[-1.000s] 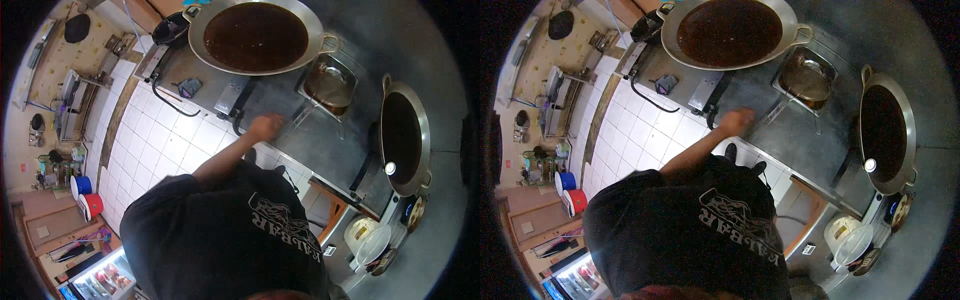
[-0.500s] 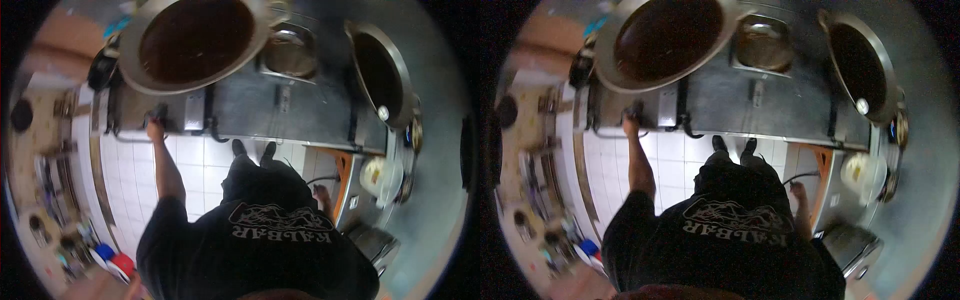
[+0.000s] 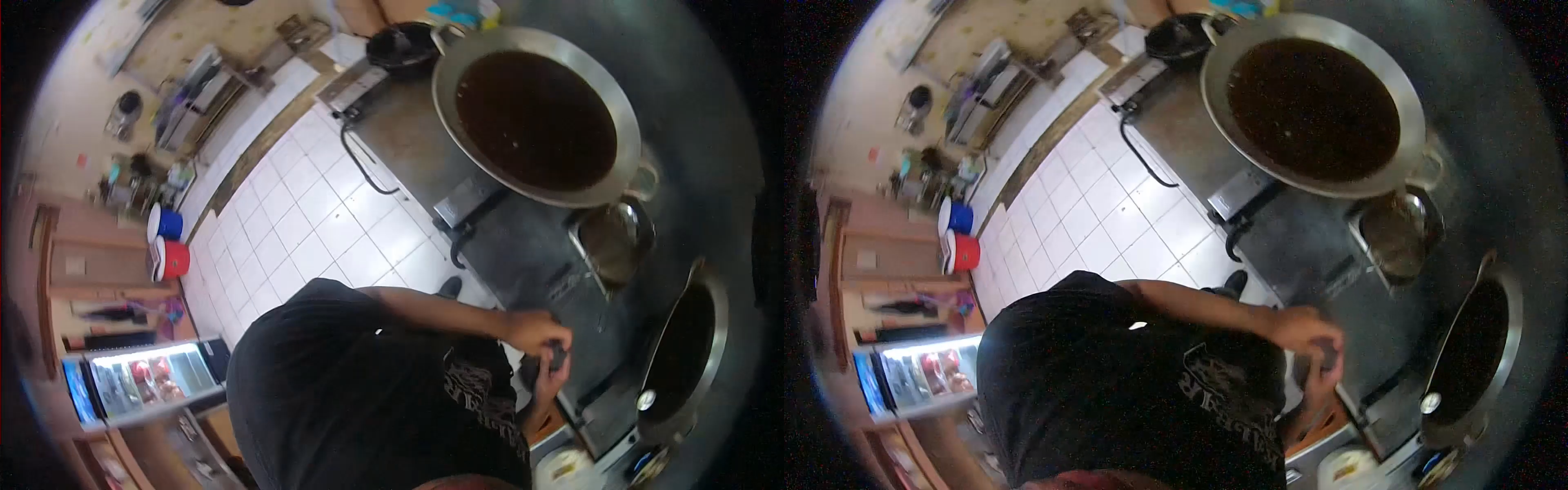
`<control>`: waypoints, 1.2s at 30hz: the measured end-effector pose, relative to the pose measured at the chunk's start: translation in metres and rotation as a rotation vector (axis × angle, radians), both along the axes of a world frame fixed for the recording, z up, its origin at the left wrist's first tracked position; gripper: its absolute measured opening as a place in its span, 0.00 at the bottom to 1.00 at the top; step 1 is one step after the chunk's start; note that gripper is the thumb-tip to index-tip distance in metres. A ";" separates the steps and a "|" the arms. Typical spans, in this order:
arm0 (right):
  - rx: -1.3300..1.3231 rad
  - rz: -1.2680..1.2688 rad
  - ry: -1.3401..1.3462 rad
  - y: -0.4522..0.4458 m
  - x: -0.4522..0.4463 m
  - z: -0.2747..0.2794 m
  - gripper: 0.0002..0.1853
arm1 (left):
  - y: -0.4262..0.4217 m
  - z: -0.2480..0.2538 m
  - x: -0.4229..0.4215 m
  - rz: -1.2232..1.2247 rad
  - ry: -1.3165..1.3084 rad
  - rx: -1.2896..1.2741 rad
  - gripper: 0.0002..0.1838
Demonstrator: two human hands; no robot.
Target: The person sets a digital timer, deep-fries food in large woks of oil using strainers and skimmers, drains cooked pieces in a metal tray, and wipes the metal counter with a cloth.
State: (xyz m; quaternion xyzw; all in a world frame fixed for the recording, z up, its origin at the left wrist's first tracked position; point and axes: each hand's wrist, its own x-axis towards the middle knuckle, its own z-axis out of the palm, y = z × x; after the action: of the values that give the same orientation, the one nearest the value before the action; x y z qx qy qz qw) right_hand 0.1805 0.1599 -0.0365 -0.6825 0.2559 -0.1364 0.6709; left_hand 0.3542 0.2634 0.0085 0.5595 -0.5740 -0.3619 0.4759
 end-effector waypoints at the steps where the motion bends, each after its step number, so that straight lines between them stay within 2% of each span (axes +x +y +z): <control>1: -0.014 -0.055 0.079 -0.008 -0.010 -0.004 0.26 | -0.017 -0.005 -0.005 -0.005 -0.019 -0.082 0.17; 2: -0.030 -0.122 0.172 -0.017 -0.027 -0.006 0.25 | -0.036 -0.010 -0.014 0.024 -0.031 -0.091 0.17; 5: -0.004 -0.104 0.160 -0.052 -0.081 -0.035 0.26 | -0.069 -0.016 -0.036 -0.059 -0.071 -0.112 0.17; 7: -0.161 -0.385 0.433 -0.057 -0.096 -0.025 0.26 | -0.086 -0.011 -0.052 -0.176 -0.084 0.013 0.18; 8: -0.153 -0.380 0.427 -0.067 -0.097 -0.029 0.26 | -0.091 -0.017 -0.061 -0.172 -0.089 0.022 0.18; 10: 0.110 -0.400 0.206 -0.098 -0.096 -0.041 0.29 | -0.091 -0.020 -0.069 -0.097 -0.139 -0.028 0.19; 11: 0.119 -0.396 0.210 -0.111 -0.096 -0.054 0.29 | -0.088 -0.013 -0.060 -0.205 -0.114 0.115 0.19; 14: -1.046 -0.535 0.434 -0.137 -0.095 -0.126 0.36 | -0.070 -0.050 -0.049 -0.062 -0.188 0.133 0.20; 16: -1.269 -0.500 0.573 -0.142 -0.087 -0.169 0.37 | -0.044 -0.064 -0.038 0.039 -0.260 0.363 0.21; 18: -1.328 -0.260 0.562 -0.151 -0.086 -0.221 0.37 | -0.006 -0.082 -0.030 0.146 -0.249 0.498 0.21; 19: -1.123 -0.138 0.904 -0.124 -0.052 -0.154 0.38 | 0.014 -0.083 -0.031 0.337 -0.081 0.493 0.21; 20: -1.424 -0.327 0.757 -0.130 -0.063 -0.209 0.34 | 0.030 -0.074 -0.027 0.289 -0.065 0.554 0.20; 21: -1.223 -0.329 0.613 -0.137 -0.059 -0.209 0.35 | 0.034 -0.049 -0.031 0.363 -0.067 0.549 0.19; 22: -1.183 -0.271 0.747 -0.145 -0.055 -0.204 0.36 | 0.038 -0.024 -0.034 0.437 -0.068 0.543 0.17; 23: -1.194 -0.158 0.795 -0.157 -0.046 -0.187 0.35 | 0.067 -0.064 -0.043 0.624 0.057 0.695 0.16; 24: -1.172 -0.192 0.702 -0.173 -0.043 -0.206 0.32 | 0.085 -0.087 -0.046 0.650 -0.003 0.781 0.15; 25: -0.943 -0.178 0.717 -0.187 -0.027 -0.187 0.32 | 0.095 -0.099 -0.054 0.672 0.062 0.784 0.15; 26: -1.069 -0.232 0.649 -0.198 -0.018 -0.200 0.32 | 0.107 -0.105 -0.063 0.725 0.125 0.803 0.15; 28: -1.065 -0.307 0.685 -0.226 0.017 -0.214 0.30 | 0.124 -0.127 -0.079 0.679 0.168 0.891 0.09; 30: -1.112 -0.350 0.634 -0.261 0.053 -0.229 0.28 | 0.102 -0.113 -0.091 0.487 -0.026 0.781 0.13; 31: -1.124 -0.354 0.611 -0.284 0.072 -0.231 0.29 | 0.116 -0.131 -0.099 0.491 0.069 0.747 0.14; 33: -1.054 -0.370 0.621 -0.324 0.109 -0.230 0.28 | 0.102 -0.119 -0.101 0.383 -0.030 0.761 0.12; 35: -0.976 -0.397 0.642 -0.360 0.140 -0.243 0.27 | 0.093 -0.123 -0.101 0.332 -0.058 0.766 0.11; 36: -1.105 -0.388 0.603 -0.367 0.147 -0.257 0.27 | 0.091 -0.121 -0.104 0.426 0.046 0.888 0.10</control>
State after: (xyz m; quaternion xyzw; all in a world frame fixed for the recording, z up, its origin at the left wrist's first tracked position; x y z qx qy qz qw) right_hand 0.3279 -0.2068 -0.2934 -0.8763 0.4434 -0.1687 0.0840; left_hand 0.2504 0.3545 -0.1130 0.8051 -0.2268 -0.4784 0.2675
